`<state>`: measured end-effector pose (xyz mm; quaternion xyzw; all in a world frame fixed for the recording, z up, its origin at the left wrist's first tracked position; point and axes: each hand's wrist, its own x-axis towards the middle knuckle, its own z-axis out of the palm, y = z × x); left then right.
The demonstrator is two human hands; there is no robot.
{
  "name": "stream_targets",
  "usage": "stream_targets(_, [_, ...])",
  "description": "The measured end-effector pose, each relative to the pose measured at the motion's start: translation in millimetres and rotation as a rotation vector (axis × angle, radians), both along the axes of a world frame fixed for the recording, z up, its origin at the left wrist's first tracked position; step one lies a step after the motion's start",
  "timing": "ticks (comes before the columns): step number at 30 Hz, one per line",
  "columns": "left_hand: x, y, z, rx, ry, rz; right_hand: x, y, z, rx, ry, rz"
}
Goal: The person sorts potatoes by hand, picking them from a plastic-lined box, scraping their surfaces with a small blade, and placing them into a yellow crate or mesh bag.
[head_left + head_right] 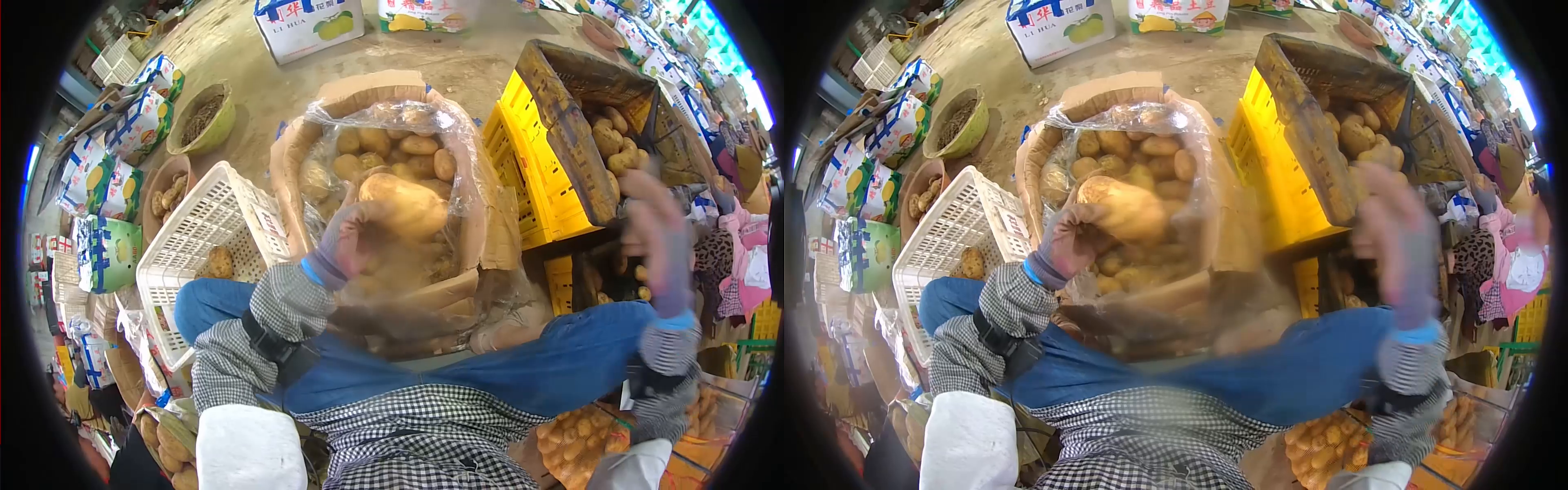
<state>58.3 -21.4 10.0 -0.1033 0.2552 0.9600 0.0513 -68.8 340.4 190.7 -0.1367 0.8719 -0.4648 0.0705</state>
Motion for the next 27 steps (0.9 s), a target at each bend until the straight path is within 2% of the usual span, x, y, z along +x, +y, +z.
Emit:
stream_targets(2, [6.5, 21.4, 32.1, -0.116, 0.096, 0.053, 11.6, -46.9, -58.8, -0.189, -0.295, 0.21])
stream_targets(4, [9.7, 24.2, 33.4, -0.101, 0.114, 0.062, 25.4, -89.1, -114.0, -0.193, -0.227, 0.453])
stream_targets(5, [11.8, 24.8, 33.1, -0.095, 0.118, 0.068, 33.6, -104.9, -125.3, -0.265, -0.289, 0.47])
stream_targets(7, [25.4, 36.4, 61.0, -1.107, 0.15, 0.163, 51.0, -132.7, -142.4, -0.407, -0.507, 0.431])
stream_targets(9, [32.8, 36.6, 55.8, -1.234, 0.143, 0.09, 61.1, -141.4, -138.9, -0.476, -0.744, 0.355])
stream_targets(10, [24.9, 30.8, 39.1, -0.859, 0.144, 0.022, 59.5, -141.8, -139.6, -0.471, -0.715, 0.349])
stream_targets(12, [18.7, 32.5, 33.8, -0.543, 0.081, 0.025, 52.7, -143.1, -136.9, -0.455, -0.65, 0.349])
stream_targets(14, [19.7, 45.9, 39.8, -0.664, -0.056, 0.142, 49.0, -146.4, -123.0, -0.511, -0.644, 0.351])
stream_targets(16, [21.2, 40.7, 40.7, -0.821, -0.002, 0.107, 43.9, -148.2, -125.1, -0.525, -0.594, 0.372])
stream_targets(18, [22.2, 29.8, 39.9, -0.717, -0.017, 0.067, 37.9, -146.2, -142.9, -0.497, -0.5, 0.412])
stream_targets(20, [18.1, 17.2, 38.7, -0.355, -0.094, 0.025, 33.6, -141.6, -146.4, -0.397, -0.536, 0.466])
stream_targets(22, [15.5, 17.1, 37.0, -0.458, -0.162, 0.029, 33.1, -138.5, -149.4, -0.325, -0.479, 0.507])
stream_targets(25, [16.1, 25.3, 32.8, -0.684, -0.083, -0.052, 33.9, -136.0, -151.8, -0.263, -0.282, 0.545])
stream_targets(27, [17.2, 29.5, 35.4, -0.708, -0.068, -0.123, 31.8, -135.5, -148.6, -0.229, -0.185, 0.569])
